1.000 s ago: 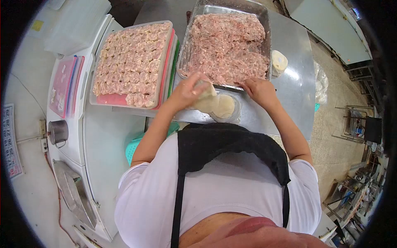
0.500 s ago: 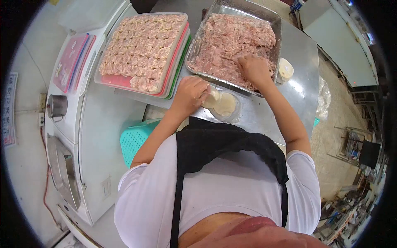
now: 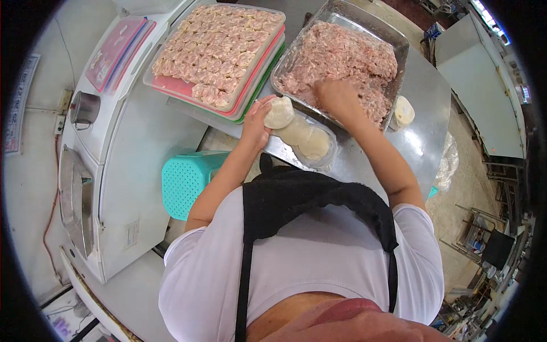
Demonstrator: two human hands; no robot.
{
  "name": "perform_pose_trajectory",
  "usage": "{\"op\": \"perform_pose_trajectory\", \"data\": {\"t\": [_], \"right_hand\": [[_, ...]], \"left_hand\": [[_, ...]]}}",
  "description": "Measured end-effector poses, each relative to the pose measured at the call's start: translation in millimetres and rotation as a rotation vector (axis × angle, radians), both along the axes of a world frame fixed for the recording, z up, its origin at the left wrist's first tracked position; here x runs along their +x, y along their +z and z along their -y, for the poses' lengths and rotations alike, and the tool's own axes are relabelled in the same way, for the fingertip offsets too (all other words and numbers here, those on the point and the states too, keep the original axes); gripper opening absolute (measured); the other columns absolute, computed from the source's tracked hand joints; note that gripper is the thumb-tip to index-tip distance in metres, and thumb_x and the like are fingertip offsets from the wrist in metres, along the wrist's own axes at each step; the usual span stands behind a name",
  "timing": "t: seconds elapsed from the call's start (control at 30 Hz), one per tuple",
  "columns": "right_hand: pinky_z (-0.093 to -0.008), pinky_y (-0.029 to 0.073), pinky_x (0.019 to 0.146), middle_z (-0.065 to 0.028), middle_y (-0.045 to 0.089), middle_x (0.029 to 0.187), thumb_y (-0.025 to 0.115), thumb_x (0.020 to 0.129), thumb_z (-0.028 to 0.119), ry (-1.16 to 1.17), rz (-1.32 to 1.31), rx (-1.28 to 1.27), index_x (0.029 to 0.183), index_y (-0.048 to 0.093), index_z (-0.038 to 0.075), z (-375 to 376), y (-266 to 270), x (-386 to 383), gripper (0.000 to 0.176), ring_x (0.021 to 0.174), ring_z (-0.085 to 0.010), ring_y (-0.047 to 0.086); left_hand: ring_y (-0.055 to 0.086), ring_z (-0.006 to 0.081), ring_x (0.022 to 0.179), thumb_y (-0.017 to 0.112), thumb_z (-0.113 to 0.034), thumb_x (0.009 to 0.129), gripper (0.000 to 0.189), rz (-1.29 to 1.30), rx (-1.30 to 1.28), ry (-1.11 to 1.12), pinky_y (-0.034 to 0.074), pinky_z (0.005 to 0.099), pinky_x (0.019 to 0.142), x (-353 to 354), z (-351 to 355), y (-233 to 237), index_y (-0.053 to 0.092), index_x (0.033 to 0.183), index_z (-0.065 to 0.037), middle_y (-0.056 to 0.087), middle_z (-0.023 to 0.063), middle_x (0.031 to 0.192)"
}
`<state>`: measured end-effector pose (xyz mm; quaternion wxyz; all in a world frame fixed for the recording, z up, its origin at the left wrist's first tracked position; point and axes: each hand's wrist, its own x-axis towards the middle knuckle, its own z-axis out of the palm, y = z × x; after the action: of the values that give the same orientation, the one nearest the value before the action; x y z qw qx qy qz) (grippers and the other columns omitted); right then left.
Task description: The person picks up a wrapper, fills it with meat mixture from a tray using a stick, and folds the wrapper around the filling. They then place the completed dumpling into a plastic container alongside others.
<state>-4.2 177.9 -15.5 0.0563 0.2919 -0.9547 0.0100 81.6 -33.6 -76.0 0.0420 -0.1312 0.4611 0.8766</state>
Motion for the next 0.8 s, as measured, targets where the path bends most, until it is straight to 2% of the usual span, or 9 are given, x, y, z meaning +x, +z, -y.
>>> {"op": "perform_pose_trajectory", "data": {"t": [0.03,0.2,0.3,0.37,0.4,0.53,0.7,0.73,0.8], "right_hand": [[-0.0456,0.051,0.060,-0.0166,0.066,0.075,0.053,0.083,0.018,-0.012,0.030,-0.042,0.075,0.065,0.004,4.6,3.7,15.1,0.021,0.067,-0.0323,0.065],[-0.0438,0.051,0.059,-0.0186,0.065,0.073,0.050,0.090,0.025,-0.046,0.104,-0.324,0.075,0.066,0.002,-12.8,-20.3,32.1,0.032,0.064,-0.0359,0.063],[-0.0366,0.045,0.055,-0.0141,0.062,0.065,0.052,0.092,0.031,-0.101,0.360,-0.609,0.081,0.067,0.004,-27.1,-21.9,27.6,0.033,0.058,-0.0256,0.061],[-0.0293,0.039,0.052,-0.0039,0.055,0.061,0.054,0.093,0.033,-0.393,0.653,-0.815,0.085,0.068,0.003,-34.9,-5.5,25.9,0.034,0.055,-0.0133,0.051],[-0.0259,0.035,0.051,0.0028,0.049,0.061,0.054,0.093,0.036,-0.361,0.511,-0.909,0.078,0.065,0.003,-42.7,-12.2,19.0,0.038,0.057,-0.0073,0.043],[-0.0258,0.035,0.052,0.0025,0.050,0.062,0.053,0.094,0.037,-0.412,0.601,-1.199,0.072,0.058,0.004,-49.2,23.6,10.1,0.041,0.057,-0.0077,0.043],[-0.0324,0.040,0.056,-0.0064,0.055,0.063,0.056,0.093,0.033,-0.361,0.295,-0.958,0.078,0.059,0.000,-40.2,19.9,20.5,0.037,0.059,-0.0172,0.052],[-0.0355,0.042,0.059,-0.0104,0.057,0.066,0.057,0.092,0.030,-0.285,0.162,-0.812,0.081,0.060,-0.001,-48.6,15.8,24.0,0.033,0.062,-0.0241,0.054],[-0.0435,0.045,0.066,-0.0184,0.060,0.079,0.059,0.089,0.022,-0.198,0.063,-0.535,0.090,0.063,0.000,-63.9,24.9,32.7,0.022,0.074,-0.0384,0.057]], "left_hand": [[0.060,0.0252,0.104,0.049,-0.009,0.091,0.029,0.056,0.190,0.018,0.049,0.0382,0.093,-1.8,1.3,3.6,0.052,0.118,0.003,0.060,0.0140,0.111],[0.059,0.0260,0.108,0.045,-0.011,0.095,0.033,0.010,0.165,-0.036,0.047,0.0394,0.097,-15.5,2.1,3.3,0.049,0.124,0.004,0.058,0.0158,0.118],[0.059,0.0258,0.109,0.044,-0.012,0.095,0.033,-0.032,0.086,0.001,0.047,0.0396,0.096,-36.6,-3.5,12.4,0.049,0.124,0.004,0.058,0.0162,0.118],[0.058,0.0260,0.109,0.043,-0.012,0.096,0.033,-0.048,0.034,0.042,0.047,0.0400,0.096,-53.7,-13.4,25.0,0.049,0.124,0.005,0.058,0.0166,0.118],[0.057,0.0267,0.110,0.043,-0.013,0.096,0.033,-0.128,0.095,0.016,0.047,0.0405,0.096,-62.5,-20.0,39.7,0.049,0.124,0.005,0.057,0.0171,0.119],[0.054,0.0309,0.115,0.040,-0.015,0.096,0.035,-0.101,0.371,-0.059,0.044,0.0448,0.099,-104.5,-50.2,64.8,0.046,0.125,0.005,0.053,0.0190,0.124],[0.040,0.0358,0.127,0.029,-0.035,0.100,0.053,-0.026,0.727,-0.145,0.029,0.0511,0.109,-123.3,-83.3,100.7,0.035,0.134,0.006,0.042,0.0218,0.136],[0.037,0.0386,0.129,0.026,-0.049,0.097,0.068,-0.039,0.724,-0.144,0.025,0.0533,0.110,-131.2,-80.0,88.7,0.033,0.135,0.006,0.039,0.0226,0.139],[0.036,0.0386,0.130,0.027,-0.053,0.096,0.071,-0.029,0.686,-0.135,0.025,0.0523,0.110,-131.1,-71.1,74.4,0.032,0.136,0.006,0.038,0.0224,0.140]]}}
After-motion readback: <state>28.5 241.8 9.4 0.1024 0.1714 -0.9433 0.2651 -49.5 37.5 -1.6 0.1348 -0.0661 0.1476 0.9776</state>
